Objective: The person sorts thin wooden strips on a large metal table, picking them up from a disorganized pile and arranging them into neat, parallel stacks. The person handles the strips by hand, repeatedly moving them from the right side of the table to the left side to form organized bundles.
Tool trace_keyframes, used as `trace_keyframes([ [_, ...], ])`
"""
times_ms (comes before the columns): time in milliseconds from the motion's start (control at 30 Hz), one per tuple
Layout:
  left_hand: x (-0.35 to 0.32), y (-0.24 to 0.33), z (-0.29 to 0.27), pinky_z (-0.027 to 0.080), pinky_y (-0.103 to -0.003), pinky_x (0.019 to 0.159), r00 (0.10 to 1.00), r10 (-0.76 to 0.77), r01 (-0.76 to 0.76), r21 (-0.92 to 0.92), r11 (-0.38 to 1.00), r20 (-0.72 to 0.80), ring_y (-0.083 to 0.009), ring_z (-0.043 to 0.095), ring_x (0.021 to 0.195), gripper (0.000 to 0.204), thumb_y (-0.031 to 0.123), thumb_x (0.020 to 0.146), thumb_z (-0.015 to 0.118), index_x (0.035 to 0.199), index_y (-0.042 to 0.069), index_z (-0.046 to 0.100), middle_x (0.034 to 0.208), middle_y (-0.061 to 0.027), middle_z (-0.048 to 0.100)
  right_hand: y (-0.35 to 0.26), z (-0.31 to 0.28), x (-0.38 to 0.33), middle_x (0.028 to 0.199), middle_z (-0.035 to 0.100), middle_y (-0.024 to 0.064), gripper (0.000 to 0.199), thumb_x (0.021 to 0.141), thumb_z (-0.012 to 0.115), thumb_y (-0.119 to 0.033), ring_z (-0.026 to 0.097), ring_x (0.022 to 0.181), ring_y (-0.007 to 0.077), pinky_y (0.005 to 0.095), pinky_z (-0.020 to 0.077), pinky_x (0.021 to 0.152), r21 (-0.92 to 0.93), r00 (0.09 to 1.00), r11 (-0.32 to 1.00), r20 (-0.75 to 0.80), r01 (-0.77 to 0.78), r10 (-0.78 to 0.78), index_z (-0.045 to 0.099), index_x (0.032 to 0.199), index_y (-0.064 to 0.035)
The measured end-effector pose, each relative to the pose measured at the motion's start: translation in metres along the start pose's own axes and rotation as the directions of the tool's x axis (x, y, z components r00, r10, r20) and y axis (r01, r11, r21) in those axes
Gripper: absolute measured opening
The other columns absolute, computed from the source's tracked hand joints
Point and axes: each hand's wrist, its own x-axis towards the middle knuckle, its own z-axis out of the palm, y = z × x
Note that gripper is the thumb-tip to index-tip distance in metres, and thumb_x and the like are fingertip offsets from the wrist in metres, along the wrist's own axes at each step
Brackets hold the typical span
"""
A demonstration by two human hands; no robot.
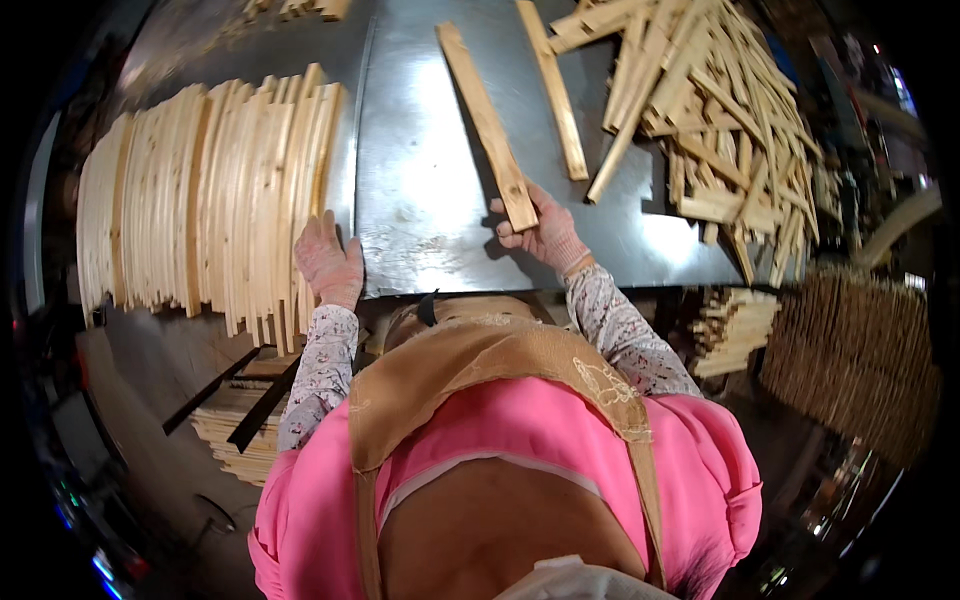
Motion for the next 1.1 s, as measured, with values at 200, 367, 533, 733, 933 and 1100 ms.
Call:
trace_keyframes([
  [200,0.017,0.122,0.039,0.038,-0.048,0.119,0.964,0.247,-0.202,-0.338,0.919,0.096,-0.0368,0.051,0.139,0.06,0.03,0.091,0.073,0.147,0.013,0.059,0.15,-0.0171,0.057,-0.018,-0.064,-0.038,0.09,0.071,0.0121,0.037,0.111,0.054,-0.031,0.063,0.059,0.0176,0.0316,0.0505,0.049,0.029,0.999,0.999,-0.008,0.034,-0.034,0.056,0.136,-0.0037],
  [367,0.034,0.279,0.078,0.04,-0.045,0.119,0.902,0.405,-0.299,-0.46,0.836,0.15,-0.0377,0.053,0.139,0.061,0.036,0.095,0.068,0.149,0.01,0.056,0.151,-0.0181,0.057,-0.06,-0.172,-0.104,0.091,0.07,0.0138,0.052,0.111,0.052,-0.039,0.063,0.059,0.0174,0.0327,0.0532,0.052,0.044,0.921,0.922,-0.085,0.384,-0.38,0.052,0.149,-0.0036],
  [533,0.044,0.444,0.129,0.038,-0.048,0.12,0.907,0.345,-0.166,-0.548,0.82,0.24,-0.0453,0.051,0.139,0.076,0.046,0.095,0.068,0.149,-0.005,0.051,0.149,-0.0294,0.055,-0.089,-0.348,-0.181,0.095,0.07,0.0128,0.069,0.109,0.046,-0.061,0.063,0.06,0.0173,0.0329,0.0544,0.055,-0.105,0.706,0.763,-0.316,0.638,-0.634,0.053,0.148,-0.0049],
  [733,0.014,0.515,0.154,0.041,-0.047,0.118,0.948,0.105,0.069,-0.517,0.853,0.301,-0.0479,0.055,0.136,0.092,0.042,0.087,0.076,0.153,-0.013,0.043,0.144,-0.0385,0.056,-0.079,-0.532,-0.323,0.096,0.068,0.0158,0.043,0.111,0.051,-0.042,0.061,0.059,0.0215,0.0358,0.045,0.051,-0.007,0.344,0.542,-0.766,0.84,-0.543,0.057,0.135,-0.0064],
  [933,0.032,0.514,0.16,0.034,-0.039,0.125,0.907,0.023,0.058,-0.18,0.982,0.42,-0.0388,0.044,0.149,0.101,0.058,0.089,0.073,0.159,-0.008,0.039,0.162,-0.0268,0.044,0.026,-0.735,-0.369,0.114,0.067,0.0185,0.052,0.087,0.08,-0.028,0.066,0.094,0.0368,0.0447,0.0543,0.081,-0.368,-0.129,0.873,-0.93,0.321,-0.344,0.058,0.129,-0.0059],
  [1100,0.024,0.523,0.157,0.05,-0.035,0.109,0.889,0.06,0.182,-0.468,0.865,0.455,-0.0278,0.059,0.128,0.094,0.032,0.096,0.074,0.167,-0.001,0.022,0.154,-0.0198,0.051,0.041,-0.788,-0.352,0.128,0.064,0.0239,0.066,0.075,0.089,-0.024,0.06,0.124,0.0432,0.0473,0.0511,0.107,-0.274,-0.181,0.828,-0.897,-0.489,-0.403,0.058,0.13,-0.0026],
])
